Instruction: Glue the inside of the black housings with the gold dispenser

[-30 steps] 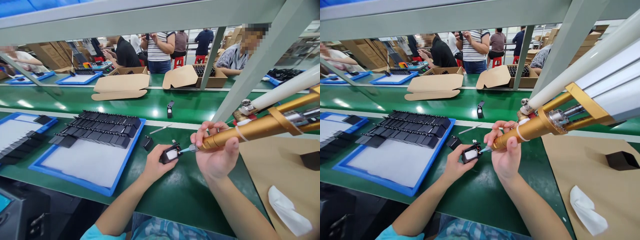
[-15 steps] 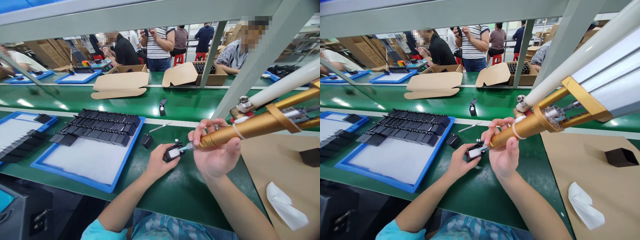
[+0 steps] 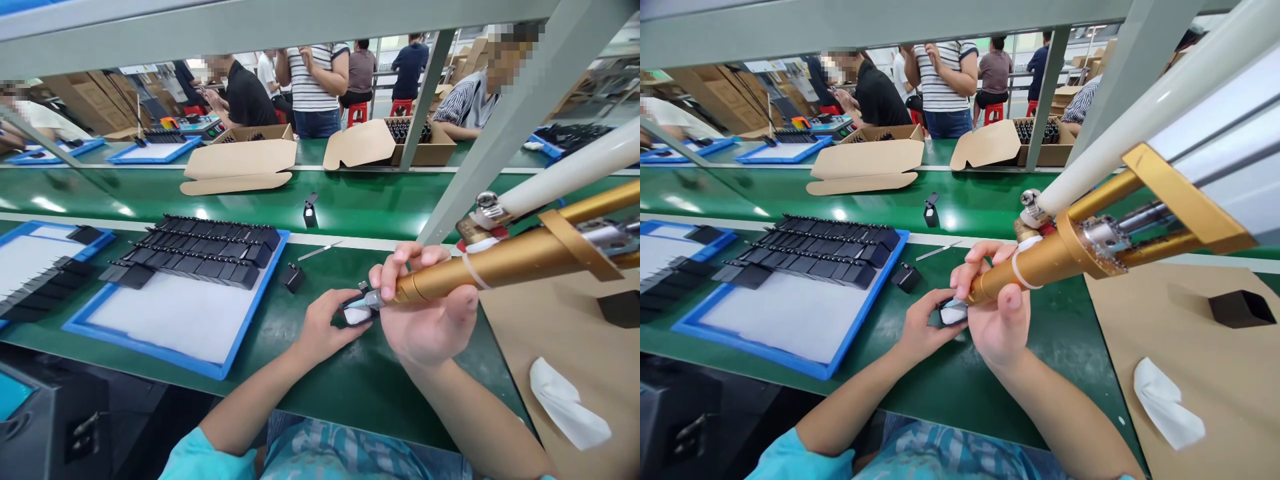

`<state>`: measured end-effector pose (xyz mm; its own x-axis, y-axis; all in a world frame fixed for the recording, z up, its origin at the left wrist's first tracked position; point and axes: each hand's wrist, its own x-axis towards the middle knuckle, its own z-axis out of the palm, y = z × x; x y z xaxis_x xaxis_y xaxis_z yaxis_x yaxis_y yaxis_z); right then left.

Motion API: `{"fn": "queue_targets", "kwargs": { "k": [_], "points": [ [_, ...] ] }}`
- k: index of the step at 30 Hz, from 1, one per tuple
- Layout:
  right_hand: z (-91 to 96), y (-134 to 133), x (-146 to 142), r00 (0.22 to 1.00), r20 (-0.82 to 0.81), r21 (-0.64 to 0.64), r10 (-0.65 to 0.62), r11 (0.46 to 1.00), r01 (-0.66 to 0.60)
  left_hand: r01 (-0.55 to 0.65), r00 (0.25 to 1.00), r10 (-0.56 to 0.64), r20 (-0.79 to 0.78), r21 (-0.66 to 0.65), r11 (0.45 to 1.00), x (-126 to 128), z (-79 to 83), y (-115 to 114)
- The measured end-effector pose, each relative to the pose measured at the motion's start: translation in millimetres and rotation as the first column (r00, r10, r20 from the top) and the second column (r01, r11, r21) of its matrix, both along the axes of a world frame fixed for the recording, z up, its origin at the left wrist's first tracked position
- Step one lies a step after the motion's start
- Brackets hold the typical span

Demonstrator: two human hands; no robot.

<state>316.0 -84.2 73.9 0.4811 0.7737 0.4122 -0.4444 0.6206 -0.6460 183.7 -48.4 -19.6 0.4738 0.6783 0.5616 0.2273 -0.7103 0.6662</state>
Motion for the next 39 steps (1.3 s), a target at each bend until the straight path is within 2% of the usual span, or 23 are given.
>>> {"fn": "queue_targets", "kwargs": {
  "k": [7,10,13,17,22,26,29,34,36,39],
  "points": [
    [0.7,2,1,1.000,-0.016,0.002,0.015,1.000,-0.015,-0.031,0.999,0.030,-0.039,-0.049,0.998,-1,-1.6,1],
    [-0.6,4,3,1.000,-0.017,-0.009,-0.025,1.000,0.025,-0.060,0.997,0.049,-0.063,-0.178,0.982,-2,-2.1,4],
    [-2.1,7,5,0.998,-0.014,-0.013,-0.064,0.998,0.064,-0.051,0.998,0.041,-0.037,-0.335,0.941,-4,-1.5,8],
    [-3.2,11,9,0.996,-0.026,-0.011,-0.086,0.996,0.086,-0.015,0.998,-0.014,-0.065,-0.431,0.902,-9,-2.9,19],
    [-4.0,17,14,0.992,-0.024,-0.019,-0.128,0.992,0.127,0.005,0.956,-0.129,-0.264,-0.424,0.905,-19,-13.8,36],
    [-5.2,20,17,0.989,-0.004,-0.022,-0.149,0.989,0.149,-0.011,0.912,-0.162,-0.377,-0.416,0.909,-26,-21.0,48],
    [-6.7,21,19,0.990,-0.001,-0.023,-0.143,0.989,0.143,0.028,0.925,-0.185,-0.332,-0.428,0.903,-22,-20.5,52],
    [-8.6,21,20,0.992,-0.029,-0.008,-0.126,0.992,0.126,0.125,0.964,-0.216,-0.158,-0.445,0.887,-2,-24.3,51],
    [-8.8,22,20,0.993,-0.044,0.014,-0.107,0.994,0.108,0.138,0.965,-0.210,-0.155,-0.377,0.916,2,-28.6,50],
    [-8.2,22,20,0.994,-0.049,0.019,-0.099,0.995,0.100,0.150,0.955,-0.183,-0.234,-0.150,0.977,-2,-32.3,50]
  ]
}}
